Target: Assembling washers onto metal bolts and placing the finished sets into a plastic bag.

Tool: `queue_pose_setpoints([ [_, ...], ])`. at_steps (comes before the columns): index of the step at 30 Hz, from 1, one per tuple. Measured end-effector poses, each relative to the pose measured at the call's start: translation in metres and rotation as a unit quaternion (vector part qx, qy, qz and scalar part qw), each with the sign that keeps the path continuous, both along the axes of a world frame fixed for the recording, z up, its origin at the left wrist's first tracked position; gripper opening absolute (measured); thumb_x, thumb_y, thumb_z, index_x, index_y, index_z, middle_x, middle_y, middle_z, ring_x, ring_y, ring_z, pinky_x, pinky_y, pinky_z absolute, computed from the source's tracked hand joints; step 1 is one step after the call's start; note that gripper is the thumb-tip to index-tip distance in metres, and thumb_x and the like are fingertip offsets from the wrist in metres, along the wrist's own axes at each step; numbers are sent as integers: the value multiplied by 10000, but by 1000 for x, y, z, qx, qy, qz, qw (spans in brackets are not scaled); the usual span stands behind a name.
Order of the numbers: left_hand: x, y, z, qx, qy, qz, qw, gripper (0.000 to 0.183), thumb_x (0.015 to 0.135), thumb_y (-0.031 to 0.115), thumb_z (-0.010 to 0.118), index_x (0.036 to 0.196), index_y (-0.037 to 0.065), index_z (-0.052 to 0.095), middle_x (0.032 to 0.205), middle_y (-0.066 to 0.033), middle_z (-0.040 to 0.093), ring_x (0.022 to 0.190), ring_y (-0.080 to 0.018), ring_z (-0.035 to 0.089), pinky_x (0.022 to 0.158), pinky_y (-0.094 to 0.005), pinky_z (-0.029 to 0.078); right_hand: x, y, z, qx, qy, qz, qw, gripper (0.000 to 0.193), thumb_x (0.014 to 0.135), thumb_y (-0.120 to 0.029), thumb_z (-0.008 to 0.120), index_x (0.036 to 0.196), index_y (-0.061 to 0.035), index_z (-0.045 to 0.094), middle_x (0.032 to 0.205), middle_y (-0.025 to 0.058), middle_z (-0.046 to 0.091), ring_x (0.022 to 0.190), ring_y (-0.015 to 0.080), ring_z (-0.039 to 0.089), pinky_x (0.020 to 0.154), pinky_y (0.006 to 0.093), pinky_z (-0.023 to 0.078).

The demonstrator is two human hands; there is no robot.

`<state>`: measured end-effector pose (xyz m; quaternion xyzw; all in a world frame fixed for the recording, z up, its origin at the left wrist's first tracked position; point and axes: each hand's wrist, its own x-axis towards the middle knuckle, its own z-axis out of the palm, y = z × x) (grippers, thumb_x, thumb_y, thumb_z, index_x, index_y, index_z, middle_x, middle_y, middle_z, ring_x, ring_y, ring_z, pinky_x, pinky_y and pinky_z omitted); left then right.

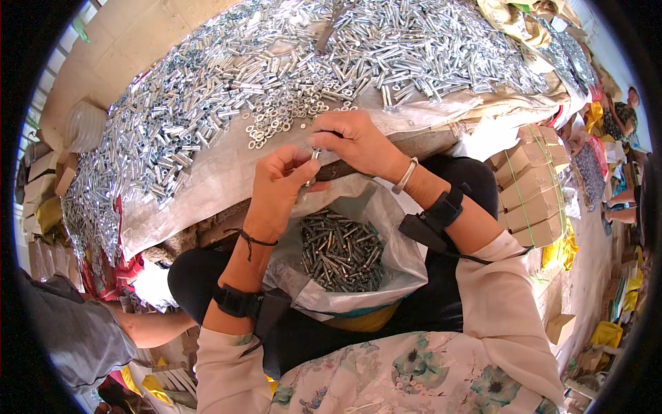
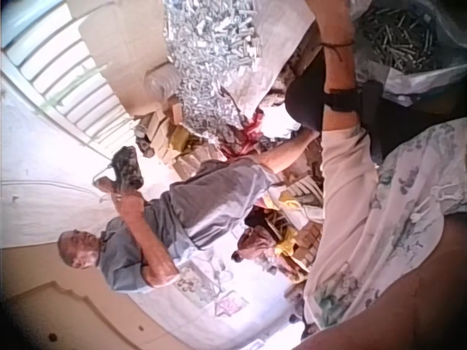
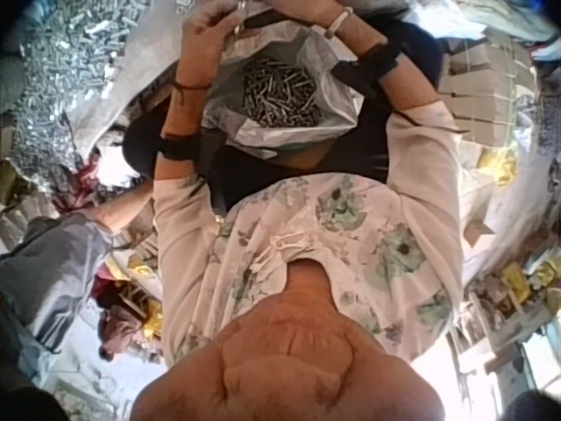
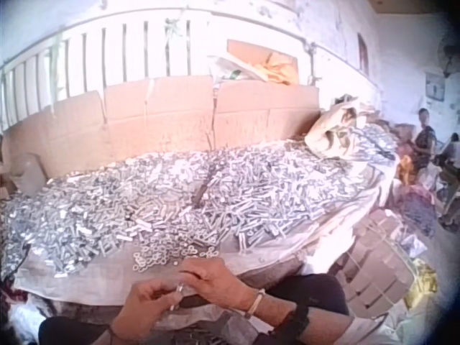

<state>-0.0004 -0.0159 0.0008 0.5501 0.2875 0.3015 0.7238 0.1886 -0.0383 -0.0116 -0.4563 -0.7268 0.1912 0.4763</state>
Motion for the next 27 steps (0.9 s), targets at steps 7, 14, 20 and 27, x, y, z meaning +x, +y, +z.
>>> queue_pose_setpoints([
  [7,-1,-2,12,-43,5,39,998,80,880,63,594,935,6,609,838,-13,558,774,-97,569,754,-348,591,-8,-2,7,42,41,-10,998,66,838,-50,625,857,8,603,744,70,574,605,156,588,566,264,471],
  [14,1,0,11,-35,14,11,999,119,880,60,593,962,-22,622,864,-52,611,774,-112,603,723,-326,590,-3,-4,8,-86,200,65,974,54,853,-41,617,894,-6,621,756,16,596,675,76,569,616,231,478],
  [20,2,-4,4,77,22,1,997,97,883,58,592,932,-23,611,873,-50,612,766,-104,594,726,-312,585,-5,-5,9,-89,103,30,990,85,863,-77,609,908,-5,614,745,22,587,676,103,553,608,254,444],
  [27,9,-10,10,11,11,60,998,78,870,49,611,914,-16,607,839,-33,595,759,-91,580,726,-324,587,-11,-5,5,78,-7,-38,996,115,827,-86,639,902,-4,613,737,111,562,654,244,566,587,290,445],
])
